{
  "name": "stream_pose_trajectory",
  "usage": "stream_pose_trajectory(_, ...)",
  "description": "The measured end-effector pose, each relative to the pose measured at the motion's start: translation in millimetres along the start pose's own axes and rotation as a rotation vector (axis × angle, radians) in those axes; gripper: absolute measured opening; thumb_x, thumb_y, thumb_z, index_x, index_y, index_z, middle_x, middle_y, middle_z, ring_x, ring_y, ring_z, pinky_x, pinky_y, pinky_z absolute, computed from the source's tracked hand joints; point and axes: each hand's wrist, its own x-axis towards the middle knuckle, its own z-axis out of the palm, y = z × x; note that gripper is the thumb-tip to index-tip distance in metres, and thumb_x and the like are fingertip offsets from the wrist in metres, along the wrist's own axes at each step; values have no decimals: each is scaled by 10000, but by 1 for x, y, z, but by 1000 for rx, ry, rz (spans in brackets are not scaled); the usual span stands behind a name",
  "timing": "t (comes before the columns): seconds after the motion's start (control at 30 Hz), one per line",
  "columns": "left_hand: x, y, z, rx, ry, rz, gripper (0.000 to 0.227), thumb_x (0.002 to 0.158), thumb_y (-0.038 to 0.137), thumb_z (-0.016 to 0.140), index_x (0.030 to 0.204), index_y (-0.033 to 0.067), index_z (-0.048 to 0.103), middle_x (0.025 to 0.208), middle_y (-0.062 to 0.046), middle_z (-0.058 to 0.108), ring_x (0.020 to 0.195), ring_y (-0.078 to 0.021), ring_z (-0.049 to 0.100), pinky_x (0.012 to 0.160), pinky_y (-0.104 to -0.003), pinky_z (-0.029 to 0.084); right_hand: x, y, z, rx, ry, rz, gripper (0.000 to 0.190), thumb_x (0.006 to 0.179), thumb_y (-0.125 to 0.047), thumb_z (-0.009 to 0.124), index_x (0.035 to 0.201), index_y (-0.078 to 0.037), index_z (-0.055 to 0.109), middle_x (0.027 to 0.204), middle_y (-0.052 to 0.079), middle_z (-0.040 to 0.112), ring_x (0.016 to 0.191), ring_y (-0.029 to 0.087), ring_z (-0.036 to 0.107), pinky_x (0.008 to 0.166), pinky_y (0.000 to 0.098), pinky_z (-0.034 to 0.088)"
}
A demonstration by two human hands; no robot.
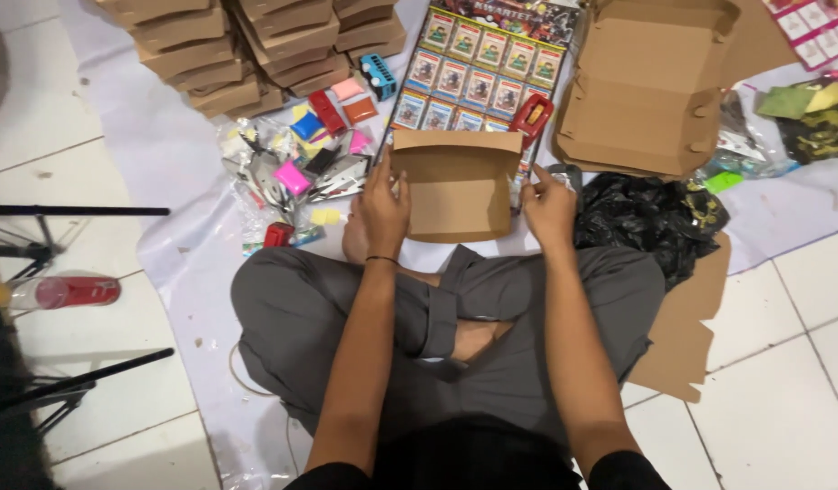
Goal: The person folds a small cardboard box and packs a toy car wrapped in plastic inside it.
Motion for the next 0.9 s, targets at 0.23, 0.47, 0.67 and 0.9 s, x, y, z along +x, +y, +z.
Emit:
stream_pose_trajectory(0.23, 1, -1, 1, 48, 93, 48, 554, 870, 70, 704, 1415, 60, 602, 1078, -156, 725, 867, -318, 722, 710, -390, 619, 40, 124, -108, -493, 101, 218, 151, 906, -293, 751, 1044, -259, 802, 861, 45, 763, 835, 360, 737, 708, 463, 577)
stream_pose_trajectory(0.47, 7, 34, -23, -41, 193, -73, 688, 877, 38, 617, 1532, 24, 409, 1266, -178, 638, 1066, -316, 677, 854, -332, 579, 18, 135, -142, -695, 82, 60, 359, 815, -350, 814, 1085, -112, 807, 1009, 190, 717, 892, 444, 660, 797, 508, 530)
stream_pose_trajectory(0.67, 2, 81, -59, -122, 184, -101, 601, 918, 16, 561, 1494, -25, 398, 1340, -233, 562, 1205, -386, 600, 1015, -426, 485, -5, 69, -148, -373, 643, -188, 105, 1049, -50, 623, 1059, 27, 692, 943, 179, 693, 808, 372, 614, 768, 453, 502)
stream_pose_trajectory(0.9, -42, 131, -80, -593, -192, -225, 448, 967, 115, 601, 1394, -15, 566, 977, -20, 702, 799, -115, 634, 743, -231, 520, -86, -75, -124, 29, 468, -426, 110, 974, 98, 672, 1076, 59, 672, 994, 152, 697, 790, 254, 593, 742, 359, 477)
